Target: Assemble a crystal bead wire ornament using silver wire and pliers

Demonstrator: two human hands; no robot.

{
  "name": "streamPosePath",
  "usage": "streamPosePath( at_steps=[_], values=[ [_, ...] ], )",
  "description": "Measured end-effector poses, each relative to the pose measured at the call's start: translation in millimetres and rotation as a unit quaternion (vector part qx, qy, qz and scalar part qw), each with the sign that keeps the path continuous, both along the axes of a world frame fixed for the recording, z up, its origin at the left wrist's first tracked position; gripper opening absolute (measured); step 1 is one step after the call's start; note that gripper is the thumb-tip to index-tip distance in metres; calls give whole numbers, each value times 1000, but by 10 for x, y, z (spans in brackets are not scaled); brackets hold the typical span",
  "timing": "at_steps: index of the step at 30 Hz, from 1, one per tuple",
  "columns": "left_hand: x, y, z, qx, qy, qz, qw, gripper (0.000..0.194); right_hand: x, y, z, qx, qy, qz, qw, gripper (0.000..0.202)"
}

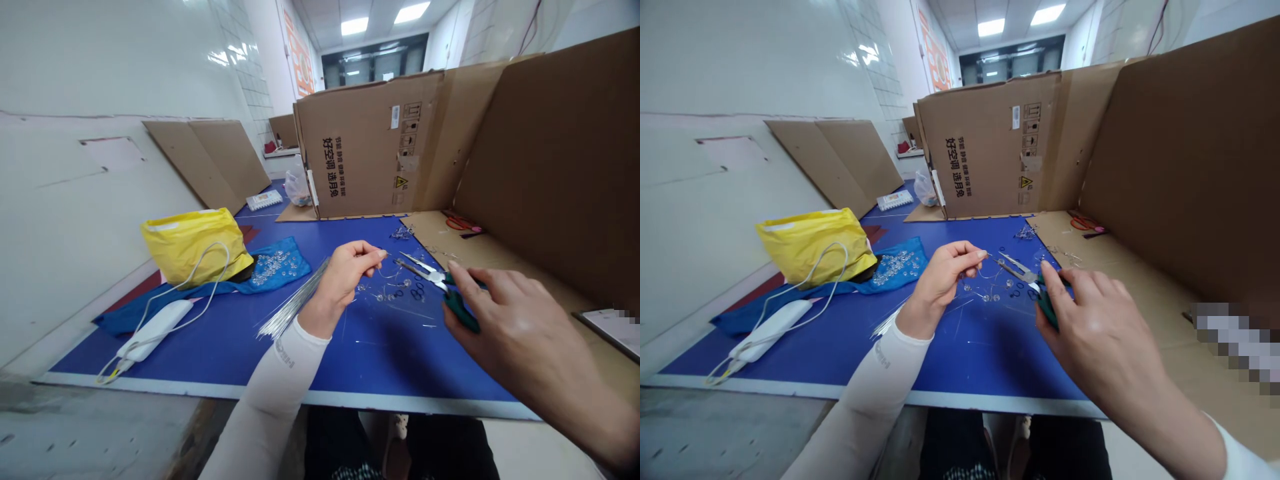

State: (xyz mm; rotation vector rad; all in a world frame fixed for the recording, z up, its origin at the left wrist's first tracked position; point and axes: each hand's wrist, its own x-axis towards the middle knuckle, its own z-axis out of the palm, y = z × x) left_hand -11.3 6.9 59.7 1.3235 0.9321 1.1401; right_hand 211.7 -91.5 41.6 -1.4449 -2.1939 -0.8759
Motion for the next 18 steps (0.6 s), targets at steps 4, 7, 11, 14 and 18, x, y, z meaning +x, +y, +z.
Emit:
streamPosePath(
  at_steps=[4,7,11,14,18],
  values=[
    [33,-25,-27,39,10,26,999,22,-113,-15,86,-1,-62,-41,997,50],
    [58,-21,-58,59,23,47,997,20,-164,-24,121,10,-90,-51,995,50],
    [76,-4,-81,75,41,69,994,18,-216,-42,139,26,-129,-44,990,51],
    [82,5,-89,81,44,78,993,17,-260,-46,143,51,-145,-42,987,51],
    [92,4,-94,87,48,86,991,16,-320,-48,156,96,-155,-30,983,45]
  ],
)
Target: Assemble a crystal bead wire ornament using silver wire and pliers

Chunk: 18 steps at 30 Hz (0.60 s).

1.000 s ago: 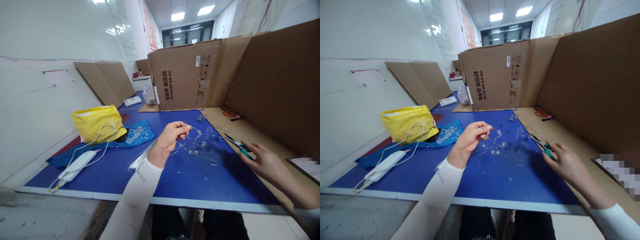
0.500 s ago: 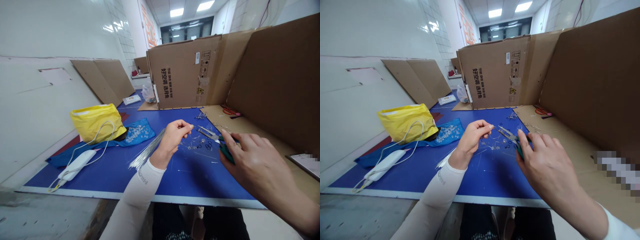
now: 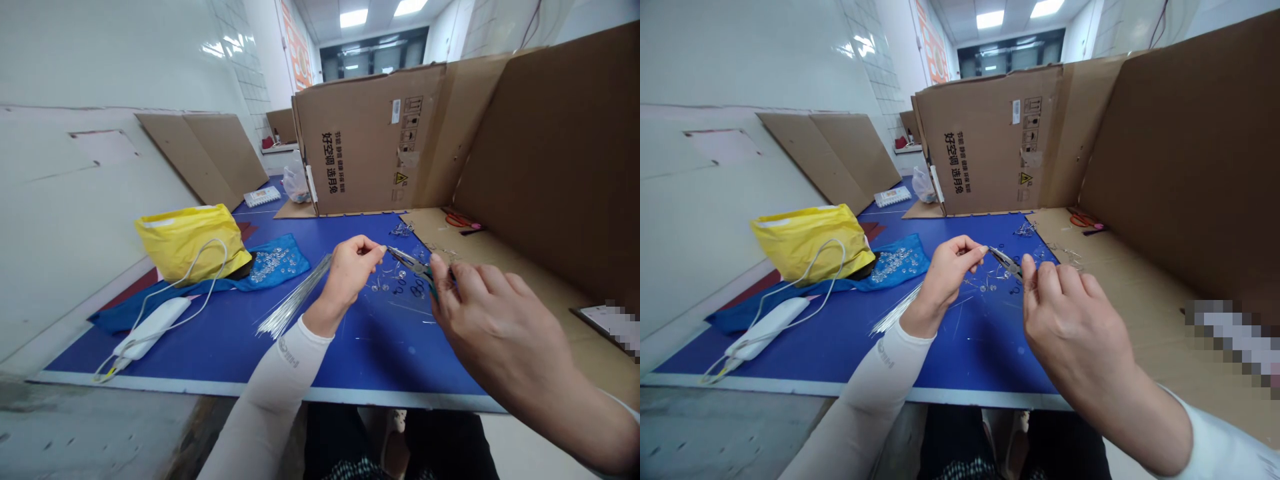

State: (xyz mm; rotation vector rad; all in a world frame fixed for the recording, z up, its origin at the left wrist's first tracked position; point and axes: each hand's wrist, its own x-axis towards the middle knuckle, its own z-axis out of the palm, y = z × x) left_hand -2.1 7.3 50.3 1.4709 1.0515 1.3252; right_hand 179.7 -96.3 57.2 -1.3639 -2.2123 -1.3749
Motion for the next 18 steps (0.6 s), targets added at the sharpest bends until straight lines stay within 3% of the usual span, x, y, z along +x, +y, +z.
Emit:
streamPosePath(
  at_steps=[12,18],
  values=[
    [18,32,-55,7,-5,20,1000,20,-83,8,25,21,-23,19,999,38],
    [19,41,-56,1,-22,24,999,19,-73,60,-38,-18,12,13,1000,40]
  ],
)
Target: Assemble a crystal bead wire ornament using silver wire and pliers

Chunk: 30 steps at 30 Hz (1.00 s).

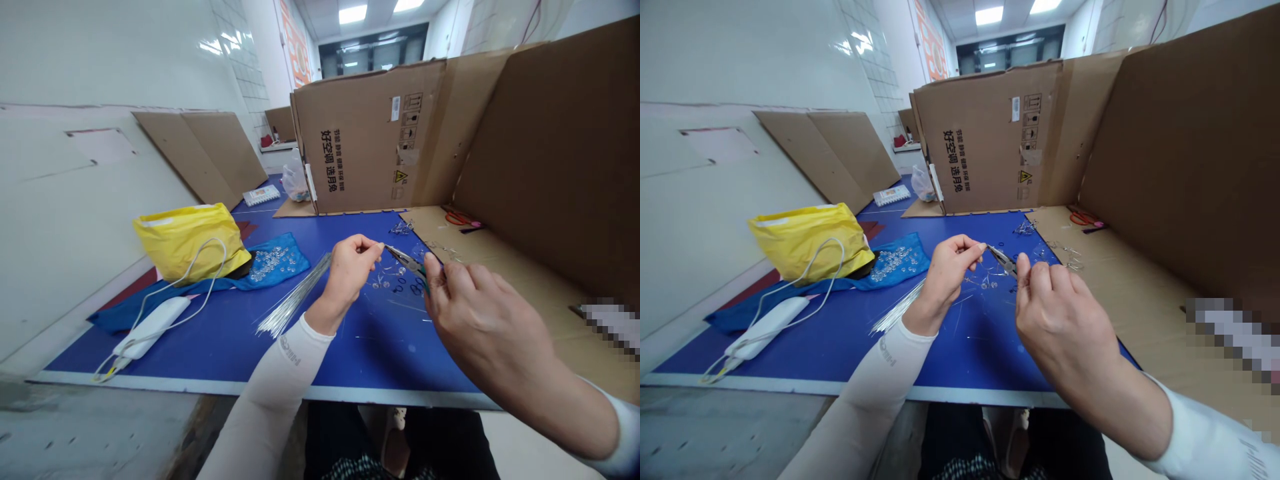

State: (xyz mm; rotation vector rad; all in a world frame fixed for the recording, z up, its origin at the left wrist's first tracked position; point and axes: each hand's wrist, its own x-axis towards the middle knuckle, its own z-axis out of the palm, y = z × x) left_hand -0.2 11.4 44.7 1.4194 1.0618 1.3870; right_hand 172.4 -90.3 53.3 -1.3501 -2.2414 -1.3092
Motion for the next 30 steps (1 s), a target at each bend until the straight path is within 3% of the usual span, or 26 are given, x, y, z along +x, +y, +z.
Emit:
streamPosePath(
  at_steps=[12,17,20,24,28,30],
  values=[
    [-12,-32,108,-42,-45,-22,998,19,157,-9,-9,-28,42,-38,998,50],
    [-33,-6,120,-70,-73,-43,994,17,270,17,17,-19,105,-30,994,52],
    [-51,17,114,-88,-87,-63,990,16,451,108,-56,-25,164,-37,985,52],
    [-78,50,101,-102,-97,-83,987,17,886,316,-402,-88,213,-65,971,44],
    [-98,61,103,-101,-98,-96,985,17,1423,523,-998,-157,185,-59,968,36],
    [-101,60,104,-105,-102,-106,984,17,1640,597,-1283,-153,201,-58,966,37]
  ],
)
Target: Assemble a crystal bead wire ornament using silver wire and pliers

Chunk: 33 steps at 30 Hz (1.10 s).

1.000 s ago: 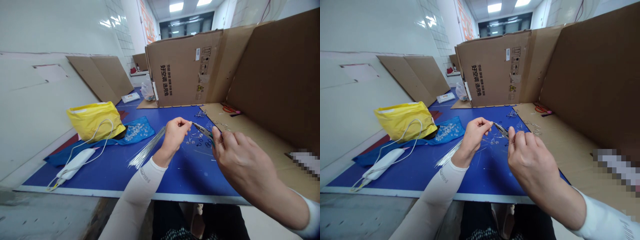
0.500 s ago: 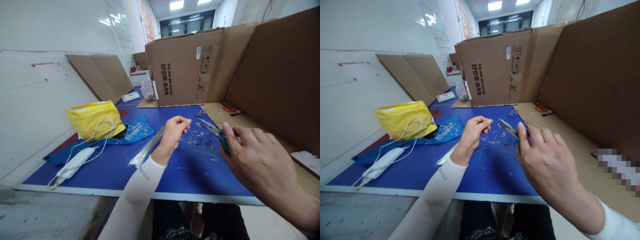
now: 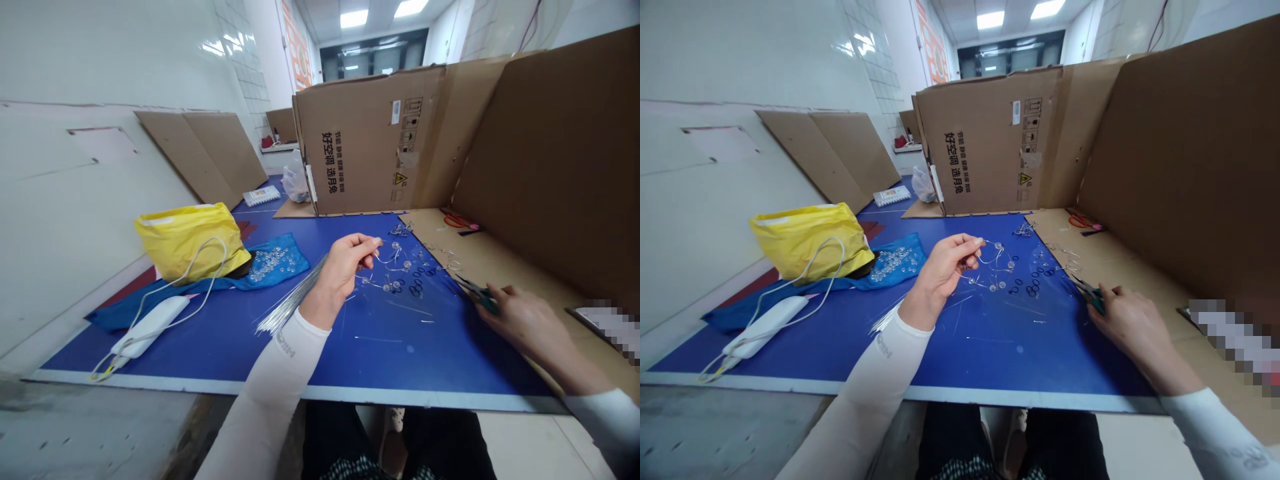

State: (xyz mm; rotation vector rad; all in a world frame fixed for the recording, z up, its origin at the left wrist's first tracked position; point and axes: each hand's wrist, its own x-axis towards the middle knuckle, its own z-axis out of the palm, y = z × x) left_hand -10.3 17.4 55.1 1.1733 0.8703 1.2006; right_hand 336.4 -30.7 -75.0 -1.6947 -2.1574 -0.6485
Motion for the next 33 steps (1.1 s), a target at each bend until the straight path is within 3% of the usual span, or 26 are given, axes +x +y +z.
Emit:
streamPosePath(
  at_steps=[3,5,9,13,15,17,21,26,30,33],
  values=[
    [1,9,-10,-6,-10,-13,1000,17,169,68,-247,7,8,2,1000,37],
    [5,24,-26,-9,-15,-20,1000,18,145,78,-234,33,7,-17,999,40],
    [25,52,-75,-20,-12,-24,999,21,-266,27,142,10,77,47,996,45],
    [70,65,-141,-19,-4,-31,999,24,-947,12,572,7,210,154,966,72],
    [95,72,-172,-11,-5,-39,999,26,-1228,61,691,17,230,209,950,75],
    [110,83,-199,-11,-5,-49,999,29,-1412,144,743,28,240,238,941,62],
    [79,104,-240,-17,-4,-55,998,32,-1526,329,709,19,342,253,905,37],
    [-9,93,-354,-1,36,-68,997,33,-1546,434,568,-38,490,223,842,32],
    [3,110,-534,44,89,-7,995,42,-1589,466,455,-102,572,203,788,35],
    [37,158,-659,82,133,49,986,15,-1587,491,397,-167,612,198,747,37]
  ],
)
